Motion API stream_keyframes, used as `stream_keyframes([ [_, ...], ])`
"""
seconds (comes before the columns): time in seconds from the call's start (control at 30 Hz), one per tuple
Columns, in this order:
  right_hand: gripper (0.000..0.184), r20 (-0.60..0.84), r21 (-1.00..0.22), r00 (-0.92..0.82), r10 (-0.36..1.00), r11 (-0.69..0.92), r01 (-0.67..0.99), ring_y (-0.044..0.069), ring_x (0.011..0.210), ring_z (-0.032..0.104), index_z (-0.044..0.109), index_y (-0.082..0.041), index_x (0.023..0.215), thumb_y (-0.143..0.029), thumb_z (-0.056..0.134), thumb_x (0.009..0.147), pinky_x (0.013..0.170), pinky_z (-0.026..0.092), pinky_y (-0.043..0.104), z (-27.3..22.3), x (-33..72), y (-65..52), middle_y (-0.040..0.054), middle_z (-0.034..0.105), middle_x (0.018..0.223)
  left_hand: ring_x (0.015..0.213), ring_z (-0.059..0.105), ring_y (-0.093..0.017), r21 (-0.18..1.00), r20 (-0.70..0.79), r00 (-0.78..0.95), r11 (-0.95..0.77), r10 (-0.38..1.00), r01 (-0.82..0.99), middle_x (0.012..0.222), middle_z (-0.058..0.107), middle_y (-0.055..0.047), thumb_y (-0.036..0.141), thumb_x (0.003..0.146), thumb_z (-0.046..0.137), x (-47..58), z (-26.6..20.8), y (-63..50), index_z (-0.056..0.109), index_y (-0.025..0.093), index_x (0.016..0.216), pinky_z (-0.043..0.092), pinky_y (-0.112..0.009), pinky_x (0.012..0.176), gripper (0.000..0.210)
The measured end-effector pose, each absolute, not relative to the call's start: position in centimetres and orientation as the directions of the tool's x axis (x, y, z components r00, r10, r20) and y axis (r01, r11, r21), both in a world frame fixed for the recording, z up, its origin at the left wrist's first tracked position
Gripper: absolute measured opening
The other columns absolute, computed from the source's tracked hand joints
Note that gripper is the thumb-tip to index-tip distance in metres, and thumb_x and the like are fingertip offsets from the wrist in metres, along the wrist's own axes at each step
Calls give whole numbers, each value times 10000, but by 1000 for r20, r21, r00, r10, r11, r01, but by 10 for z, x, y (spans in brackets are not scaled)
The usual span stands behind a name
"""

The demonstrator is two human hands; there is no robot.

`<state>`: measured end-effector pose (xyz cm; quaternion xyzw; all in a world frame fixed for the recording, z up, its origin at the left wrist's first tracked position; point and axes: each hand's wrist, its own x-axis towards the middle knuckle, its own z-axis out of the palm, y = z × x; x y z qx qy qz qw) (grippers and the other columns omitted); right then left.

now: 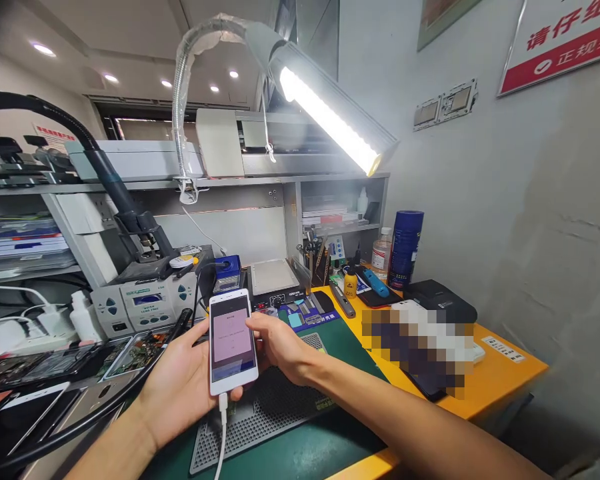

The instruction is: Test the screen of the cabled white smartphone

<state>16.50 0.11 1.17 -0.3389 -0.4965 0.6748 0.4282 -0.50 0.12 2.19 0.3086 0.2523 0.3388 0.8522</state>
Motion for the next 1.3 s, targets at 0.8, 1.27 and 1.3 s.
stream_keyframes([
  [0.8, 452, 58, -989, -401, 914, -3, -149, 185, 801, 573, 601, -211, 1134, -203, 549, 684, 650, 431, 294, 15, 167, -4, 32, 651, 966, 704, 644, -270, 734, -174, 596, 506, 784, -452, 919, 668, -154, 488, 968, 424, 2, 26, -4, 661, 51, 1161, 576, -409, 478, 533],
  [1.27, 307, 83, -992, -380, 921, 38, -124, 176, 779, 594, 605, -184, 1124, -334, 622, 857, 652, 455, 291, 8, 166, -2, 52, 661, 962, 719, 657, -274, 734, -156, 604, 501, 781, -459, 967, 683, -168, 487, 965, 424, 2, 23, -3, 658, 77, 1240, 581, -400, 474, 546],
  [1.3, 315, 83, -991, -392, 916, 33, -134, 180, 779, 597, 602, -187, 1139, -358, 607, 874, 650, 458, 294, 8, 167, -1, 55, 661, 965, 722, 653, -270, 732, -152, 607, 501, 780, -461, 981, 681, -172, 490, 966, 420, 2, 23, -3, 657, 79, 1242, 581, -397, 475, 549],
])
